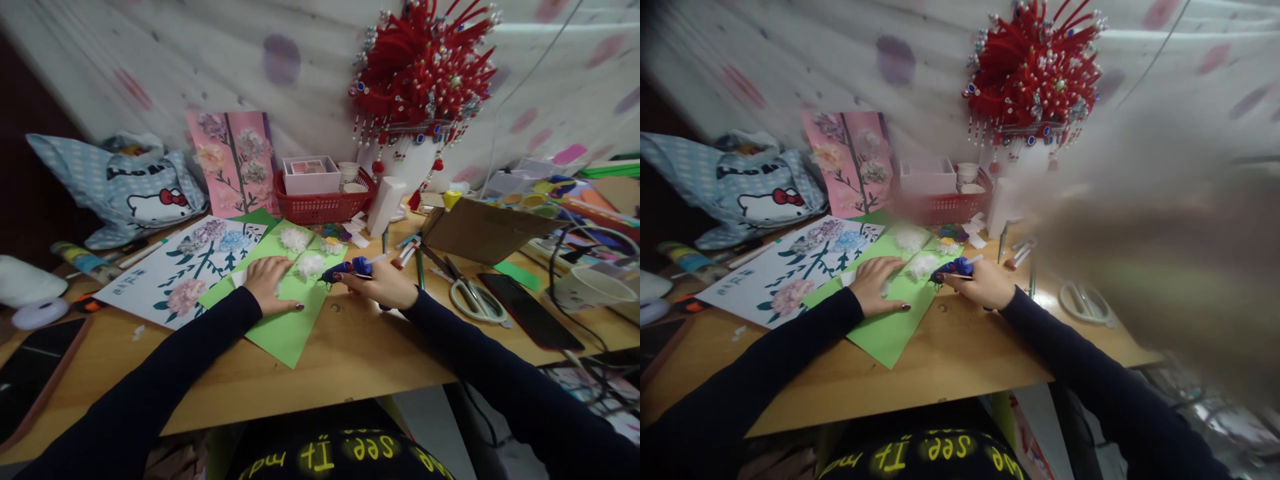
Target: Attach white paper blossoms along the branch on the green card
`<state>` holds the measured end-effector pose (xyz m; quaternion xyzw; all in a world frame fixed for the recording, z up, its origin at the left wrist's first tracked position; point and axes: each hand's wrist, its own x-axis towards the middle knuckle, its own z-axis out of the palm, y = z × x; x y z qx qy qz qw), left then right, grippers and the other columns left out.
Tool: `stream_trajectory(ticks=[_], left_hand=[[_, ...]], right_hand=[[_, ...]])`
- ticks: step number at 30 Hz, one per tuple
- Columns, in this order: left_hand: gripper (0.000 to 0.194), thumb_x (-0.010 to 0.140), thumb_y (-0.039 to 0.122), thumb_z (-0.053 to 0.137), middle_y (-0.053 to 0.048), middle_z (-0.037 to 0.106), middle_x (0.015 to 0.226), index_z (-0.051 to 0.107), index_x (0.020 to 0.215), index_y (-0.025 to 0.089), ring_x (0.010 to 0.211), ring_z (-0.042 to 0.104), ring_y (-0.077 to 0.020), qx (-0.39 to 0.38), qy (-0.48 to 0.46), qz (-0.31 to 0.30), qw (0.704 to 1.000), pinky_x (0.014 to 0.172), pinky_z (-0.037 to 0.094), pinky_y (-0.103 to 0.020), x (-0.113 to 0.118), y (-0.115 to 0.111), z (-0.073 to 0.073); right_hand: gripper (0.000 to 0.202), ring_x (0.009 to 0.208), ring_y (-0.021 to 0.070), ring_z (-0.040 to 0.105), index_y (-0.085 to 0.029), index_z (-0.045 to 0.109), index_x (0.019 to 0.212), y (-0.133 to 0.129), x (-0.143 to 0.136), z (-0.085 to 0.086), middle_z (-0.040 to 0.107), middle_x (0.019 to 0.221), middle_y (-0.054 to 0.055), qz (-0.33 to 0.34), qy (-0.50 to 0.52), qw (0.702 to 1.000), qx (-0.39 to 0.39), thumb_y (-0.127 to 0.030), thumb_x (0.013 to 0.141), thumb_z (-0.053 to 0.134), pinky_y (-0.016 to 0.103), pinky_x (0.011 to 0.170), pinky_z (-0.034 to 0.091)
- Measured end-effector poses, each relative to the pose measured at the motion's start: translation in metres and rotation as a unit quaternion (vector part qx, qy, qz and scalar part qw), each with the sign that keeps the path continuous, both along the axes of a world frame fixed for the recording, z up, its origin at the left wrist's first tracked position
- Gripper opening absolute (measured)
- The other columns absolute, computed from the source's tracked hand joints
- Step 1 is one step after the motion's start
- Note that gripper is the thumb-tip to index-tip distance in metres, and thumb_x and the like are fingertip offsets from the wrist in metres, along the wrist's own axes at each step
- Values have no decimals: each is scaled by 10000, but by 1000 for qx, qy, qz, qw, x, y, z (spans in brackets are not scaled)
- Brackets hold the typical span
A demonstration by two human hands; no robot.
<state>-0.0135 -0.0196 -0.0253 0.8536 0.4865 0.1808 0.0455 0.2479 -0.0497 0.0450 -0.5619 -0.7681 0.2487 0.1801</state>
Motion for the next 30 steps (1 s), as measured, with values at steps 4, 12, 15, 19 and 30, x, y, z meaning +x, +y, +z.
stream_trajectory(ticks=[4, 12, 15, 19, 30], left_hand=[[886, 541, 685, 670, -123, 505, 1288, 475, 1265, 213, 1189, 414, -354, -4, -7, -2, 1000, 1001, 270, -496, 1, 0, 1], [857, 549, 691, 654, -113, 512, 1275, 488, 1252, 230, 1178, 417, -352, -6, -13, -7, 1000, 1003, 259, -497, 1, -1, 2], [870, 528, 690, 666, -111, 517, 1270, 496, 1245, 227, 1176, 417, -358, -8, -15, -2, 1000, 998, 263, -501, 1, 0, 1], [881, 522, 697, 666, -115, 518, 1271, 496, 1246, 224, 1172, 425, -355, -11, -15, 0, 1000, 999, 264, -502, 1, 1, 1], [878, 529, 721, 645, -121, 526, 1268, 513, 1236, 216, 1171, 431, -350, 1, -13, -4, 1000, 991, 269, -499, 1, 1, 0]], right_hand=[[421, 544, 141, 569, -174, 605, 642, 5, -4, -1, 640, 590, 28, 9, 28, 999, 19, -541, 823, 508, 251, 511, 385], [411, 564, 148, 584, -175, 651, 705, 8, -5, -5, 655, 596, 23, 40, 23, 999, 16, -533, 836, 501, 251, 529, 392], [404, 579, 152, 584, -177, 649, 724, 7, -9, -3, 649, 604, 22, 21, 14, 999, 30, -535, 835, 501, 253, 537, 390], [382, 551, 143, 552, -172, 630, 692, 5, -14, -2, 626, 580, 16, 19, -13, 999, 38, -510, 830, 515, 250, 520, 363], [408, 569, 154, 585, -186, 662, 713, 2, -5, 0, 653, 594, 18, 27, -21, 999, 30, -534, 840, 492, 263, 550, 396]])
